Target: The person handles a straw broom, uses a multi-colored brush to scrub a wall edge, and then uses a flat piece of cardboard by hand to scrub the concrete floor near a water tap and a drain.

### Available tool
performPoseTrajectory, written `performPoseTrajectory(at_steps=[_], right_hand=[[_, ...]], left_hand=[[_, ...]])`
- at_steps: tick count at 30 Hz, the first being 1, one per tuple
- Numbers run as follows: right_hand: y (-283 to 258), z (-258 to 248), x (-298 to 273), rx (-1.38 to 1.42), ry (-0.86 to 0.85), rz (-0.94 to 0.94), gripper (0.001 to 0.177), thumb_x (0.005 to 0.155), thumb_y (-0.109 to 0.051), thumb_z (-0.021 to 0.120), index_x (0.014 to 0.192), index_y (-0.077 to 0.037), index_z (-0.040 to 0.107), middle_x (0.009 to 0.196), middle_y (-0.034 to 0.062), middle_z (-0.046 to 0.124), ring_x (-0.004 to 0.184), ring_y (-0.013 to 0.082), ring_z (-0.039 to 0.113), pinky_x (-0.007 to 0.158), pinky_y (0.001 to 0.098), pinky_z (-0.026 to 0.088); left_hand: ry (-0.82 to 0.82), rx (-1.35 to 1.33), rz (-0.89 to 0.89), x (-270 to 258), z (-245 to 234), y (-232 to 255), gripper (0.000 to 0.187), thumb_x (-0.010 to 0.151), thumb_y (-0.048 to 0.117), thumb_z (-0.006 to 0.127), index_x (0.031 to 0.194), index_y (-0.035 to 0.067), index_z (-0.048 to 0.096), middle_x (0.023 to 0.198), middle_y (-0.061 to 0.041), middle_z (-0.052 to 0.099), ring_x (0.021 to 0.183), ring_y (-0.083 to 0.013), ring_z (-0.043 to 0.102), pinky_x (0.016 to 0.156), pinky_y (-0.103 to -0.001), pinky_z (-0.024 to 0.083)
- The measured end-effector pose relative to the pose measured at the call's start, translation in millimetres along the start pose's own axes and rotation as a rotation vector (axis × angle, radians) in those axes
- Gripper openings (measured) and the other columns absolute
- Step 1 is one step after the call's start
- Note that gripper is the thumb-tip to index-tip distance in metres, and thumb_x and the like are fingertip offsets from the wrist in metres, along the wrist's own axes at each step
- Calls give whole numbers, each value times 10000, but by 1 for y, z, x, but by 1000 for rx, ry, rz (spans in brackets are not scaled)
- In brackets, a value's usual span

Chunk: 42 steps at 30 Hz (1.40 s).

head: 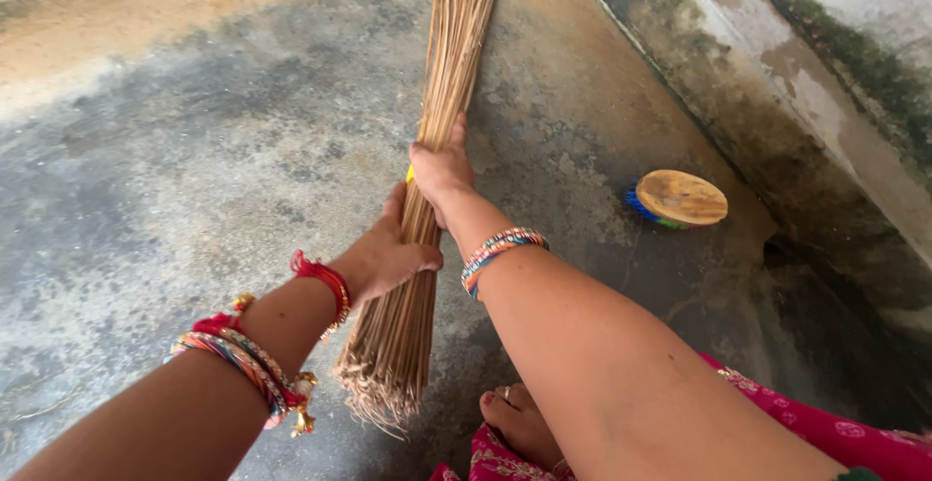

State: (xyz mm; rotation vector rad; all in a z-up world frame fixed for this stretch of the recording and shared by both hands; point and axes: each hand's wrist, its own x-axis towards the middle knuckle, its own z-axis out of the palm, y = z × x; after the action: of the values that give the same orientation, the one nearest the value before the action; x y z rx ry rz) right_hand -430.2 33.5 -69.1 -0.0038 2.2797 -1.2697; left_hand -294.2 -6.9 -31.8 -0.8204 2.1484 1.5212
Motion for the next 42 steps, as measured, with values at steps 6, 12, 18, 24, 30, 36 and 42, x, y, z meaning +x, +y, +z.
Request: performPoseTrajectory(at_steps=[6, 12, 18, 24, 30, 36, 42], right_hand=[[-12, -4, -3, -41, -30, 63, 935, 923, -286, 616, 1633, -332, 9, 1474, 167, 552, 1231, 347, 649, 1039, 441, 535], [-20, -4, -9, -47, -61, 113, 922, 946, -284, 574, 1629, -361, -40, 1498, 164, 520, 1233, 349, 654, 1049, 441, 531], [-16, 1, -4, -50, -9, 85, 949, 923, -291, 616, 1634, -349, -10, 1445, 197, 574, 1247, 365, 638, 1062, 451, 517], [-17, -11, -11, -52, 20, 114, 953, 910, -318, 616, 1636, -353, -1, 1428, 208, 582, 1256, 386, 622, 1080, 460, 494], [-10, -29, -31, -10, 51, 166, 942, 918, -302, 593, 1642, -342, -8, 1422, 233, 577, 1237, 399, 637, 1078, 453, 503], [-8, -49, -56, 16, 63, 223, 918, 949, -302, 564, 1641, -352, -38, 1415, 233, 582, 1215, 404, 645, 1067, 466, 507], [-3, -59, -82, 94, 64, 319, 888, 970, -316, 517, 1639, -369, -64, 1403, 224, 583, 1161, 403, 692, 1012, 466, 569]], left_hand=[[-20, 1, -45, 1, -6, 9, 1291, 663, 259, 738, 1642, 175, -99, 1358, -255, 630, 1148, -361, 716, 1038, -400, 536], [-13, -5, -17, 8, -10, 1, 1300, 650, 259, 755, 1639, 169, -84, 1376, -246, 617, 1190, -351, 689, 1067, -381, 503], [20, 22, 30, 18, -7, -9, 1313, 650, 278, 785, 1642, 165, -68, 1384, -259, 605, 1239, -353, 642, 1082, -384, 476], [-46, -50, -39, 9, -8, 5, 1274, 679, 247, 768, 1643, 194, -63, 1367, -241, 655, 1216, -345, 691, 1066, -392, 503], [-110, -18, -35, -3, 3, 14, 1273, 689, 219, 780, 1643, 202, -64, 1402, -244, 603, 1222, -354, 674, 1082, -403, 501], [-216, 63, -134, -20, 12, 27, 1265, 722, 217, 737, 1656, 255, -115, 1309, -304, 683, 1118, -395, 761, 1064, -425, 538], [-254, 159, 32, -30, 15, 17, 1305, 698, 216, 801, 1603, 198, -140, 1249, -300, 655, 1079, -316, 703, 1076, -433, 442]])
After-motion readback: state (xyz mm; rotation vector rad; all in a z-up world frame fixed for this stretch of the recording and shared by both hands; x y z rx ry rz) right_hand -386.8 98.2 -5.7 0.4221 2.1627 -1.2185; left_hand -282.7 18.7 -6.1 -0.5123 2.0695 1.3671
